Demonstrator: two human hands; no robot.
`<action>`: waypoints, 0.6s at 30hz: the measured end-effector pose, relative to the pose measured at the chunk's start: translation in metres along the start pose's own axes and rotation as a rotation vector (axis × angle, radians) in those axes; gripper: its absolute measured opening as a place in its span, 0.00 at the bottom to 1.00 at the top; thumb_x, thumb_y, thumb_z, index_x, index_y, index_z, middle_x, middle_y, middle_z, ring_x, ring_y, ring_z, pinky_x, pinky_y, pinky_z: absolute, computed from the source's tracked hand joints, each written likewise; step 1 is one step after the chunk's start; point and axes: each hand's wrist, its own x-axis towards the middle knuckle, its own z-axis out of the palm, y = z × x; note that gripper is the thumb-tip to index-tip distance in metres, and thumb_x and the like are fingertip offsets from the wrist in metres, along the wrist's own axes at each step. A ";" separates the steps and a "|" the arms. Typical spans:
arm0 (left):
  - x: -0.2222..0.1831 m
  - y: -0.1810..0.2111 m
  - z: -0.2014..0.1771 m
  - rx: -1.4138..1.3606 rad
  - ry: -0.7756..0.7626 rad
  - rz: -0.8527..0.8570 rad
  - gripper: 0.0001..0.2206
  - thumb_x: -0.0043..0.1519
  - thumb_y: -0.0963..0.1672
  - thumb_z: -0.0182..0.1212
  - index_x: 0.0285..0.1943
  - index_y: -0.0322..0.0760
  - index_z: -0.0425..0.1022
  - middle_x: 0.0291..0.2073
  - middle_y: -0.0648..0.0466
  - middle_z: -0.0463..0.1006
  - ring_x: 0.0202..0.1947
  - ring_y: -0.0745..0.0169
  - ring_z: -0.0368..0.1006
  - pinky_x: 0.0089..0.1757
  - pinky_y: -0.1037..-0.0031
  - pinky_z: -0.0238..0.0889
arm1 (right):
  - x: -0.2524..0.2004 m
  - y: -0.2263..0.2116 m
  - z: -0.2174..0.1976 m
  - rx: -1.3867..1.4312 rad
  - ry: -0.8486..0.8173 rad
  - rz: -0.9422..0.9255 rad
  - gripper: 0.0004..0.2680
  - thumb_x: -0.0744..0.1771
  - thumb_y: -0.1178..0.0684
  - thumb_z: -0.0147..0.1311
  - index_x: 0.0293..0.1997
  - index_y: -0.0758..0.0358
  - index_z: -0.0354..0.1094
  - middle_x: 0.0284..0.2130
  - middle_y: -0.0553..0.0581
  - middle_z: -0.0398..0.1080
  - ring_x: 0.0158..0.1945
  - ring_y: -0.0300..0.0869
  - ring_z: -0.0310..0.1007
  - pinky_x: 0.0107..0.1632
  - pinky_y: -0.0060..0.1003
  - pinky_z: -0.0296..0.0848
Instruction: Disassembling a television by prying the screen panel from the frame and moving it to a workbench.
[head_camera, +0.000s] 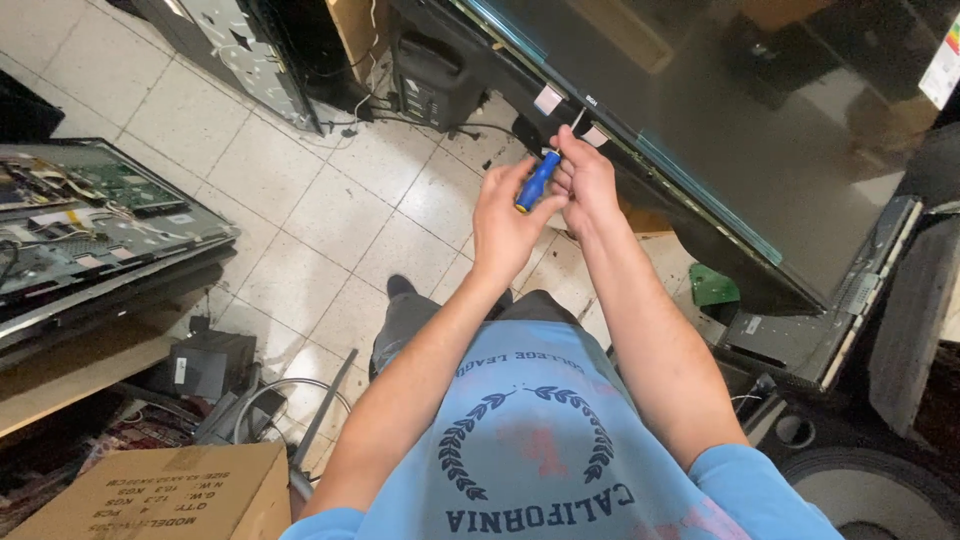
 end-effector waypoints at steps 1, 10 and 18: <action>0.003 0.005 -0.007 0.000 0.001 0.000 0.31 0.55 0.50 0.85 0.68 0.43 0.80 0.54 0.52 0.76 0.57 0.49 0.78 0.59 0.59 0.75 | -0.003 -0.001 0.001 -0.001 0.000 0.000 0.12 0.71 0.44 0.67 0.47 0.64 0.76 0.13 0.38 0.45 0.14 0.27 0.43 0.20 0.24 0.50; 0.004 -0.001 0.002 -0.407 -0.042 -0.520 0.19 0.64 0.49 0.74 0.57 0.32 0.86 0.34 0.40 0.89 0.30 0.57 0.88 0.26 0.75 0.82 | -0.020 -0.008 0.009 0.014 -0.041 -0.014 0.15 0.73 0.41 0.60 0.54 0.65 0.74 0.14 0.38 0.44 0.14 0.28 0.44 0.22 0.25 0.51; 0.006 -0.003 -0.002 0.003 -0.011 0.014 0.38 0.54 0.54 0.85 0.74 0.42 0.77 0.59 0.48 0.76 0.61 0.41 0.78 0.60 0.57 0.74 | -0.002 0.000 -0.003 0.035 -0.068 -0.007 0.09 0.71 0.48 0.67 0.47 0.62 0.76 0.15 0.37 0.45 0.16 0.26 0.45 0.23 0.22 0.52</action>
